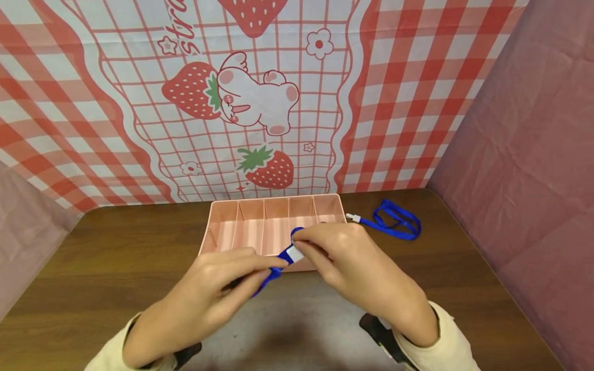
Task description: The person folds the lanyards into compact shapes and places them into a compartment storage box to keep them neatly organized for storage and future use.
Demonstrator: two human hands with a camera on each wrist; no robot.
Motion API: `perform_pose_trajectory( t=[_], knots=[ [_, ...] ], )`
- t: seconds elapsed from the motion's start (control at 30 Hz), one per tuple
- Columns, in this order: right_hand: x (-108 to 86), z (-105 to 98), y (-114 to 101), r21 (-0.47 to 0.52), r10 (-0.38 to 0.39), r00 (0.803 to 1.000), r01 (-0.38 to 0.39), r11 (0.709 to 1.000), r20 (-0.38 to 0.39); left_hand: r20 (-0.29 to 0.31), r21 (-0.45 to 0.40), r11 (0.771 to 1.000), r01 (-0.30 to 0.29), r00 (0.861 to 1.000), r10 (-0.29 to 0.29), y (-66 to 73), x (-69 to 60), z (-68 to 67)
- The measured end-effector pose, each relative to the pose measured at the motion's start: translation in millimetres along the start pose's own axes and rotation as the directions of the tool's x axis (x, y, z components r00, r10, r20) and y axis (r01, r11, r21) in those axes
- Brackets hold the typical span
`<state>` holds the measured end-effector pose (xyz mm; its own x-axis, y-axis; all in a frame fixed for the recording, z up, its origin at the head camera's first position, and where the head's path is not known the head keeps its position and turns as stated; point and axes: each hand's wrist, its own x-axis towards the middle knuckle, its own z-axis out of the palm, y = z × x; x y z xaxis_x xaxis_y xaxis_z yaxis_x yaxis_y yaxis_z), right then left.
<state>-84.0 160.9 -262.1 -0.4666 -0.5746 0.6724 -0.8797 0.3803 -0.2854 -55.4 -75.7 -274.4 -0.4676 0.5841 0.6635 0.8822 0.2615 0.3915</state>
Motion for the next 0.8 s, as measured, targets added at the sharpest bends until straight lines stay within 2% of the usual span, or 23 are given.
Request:
perform_pose_trajectory(
  t=[0.13, 0.23, 0.37, 0.47, 0.57, 0.67, 0.73, 0.8],
  knots=[
    [0.8, 7, -5, 0.034, 0.002, 1.0, -0.001, 0.999, -0.011, -0.042, -0.062, 0.997, 0.054, 0.998, -0.056, 3.0, 1.7, 3.6],
    [1.2, 13, -9, 0.081, 0.002, 1.0, 0.0, 0.997, -0.028, -0.071, -0.117, 0.991, 0.073, 0.994, -0.081, 3.4, 2.6, 7.5],
    [2.1, 19, -15, 0.18, 0.034, 0.998, -0.023, 0.983, -0.062, -0.104, -0.094, 0.992, 0.088, 0.99, -0.098, 2.4, 2.4, 12.0],
    [2.1, 18, -18, 0.304, 0.099, 0.993, -0.078, 0.95, -0.057, -0.119, -0.057, 0.992, 0.113, 0.986, -0.119, 1.9, 2.1, 13.8],
    [1.9, 16, -20, 0.43, 0.16, 0.987, -0.138, 0.892, -0.016, -0.134, -0.028, 0.99, 0.135, 0.981, -0.137, 1.3, 1.7, 14.6],
    [2.0, 15, -21, 0.506, 0.196, 0.98, -0.184, 0.843, 0.03, -0.154, -0.002, 0.991, 0.133, 0.979, -0.132, 0.6, 1.7, 15.3],
    [2.1, 16, -21, 0.524, 0.187, 0.981, -0.181, 0.832, 0.041, -0.169, 0.02, 0.993, 0.117, 0.979, -0.112, 0.3, 2.2, 16.0],
    [2.0, 16, -20, 0.519, 0.175, 0.984, -0.17, 0.838, 0.041, -0.178, 0.046, 0.994, 0.1, 0.98, -0.09, 0.0, 2.9, 16.8]
  ],
)
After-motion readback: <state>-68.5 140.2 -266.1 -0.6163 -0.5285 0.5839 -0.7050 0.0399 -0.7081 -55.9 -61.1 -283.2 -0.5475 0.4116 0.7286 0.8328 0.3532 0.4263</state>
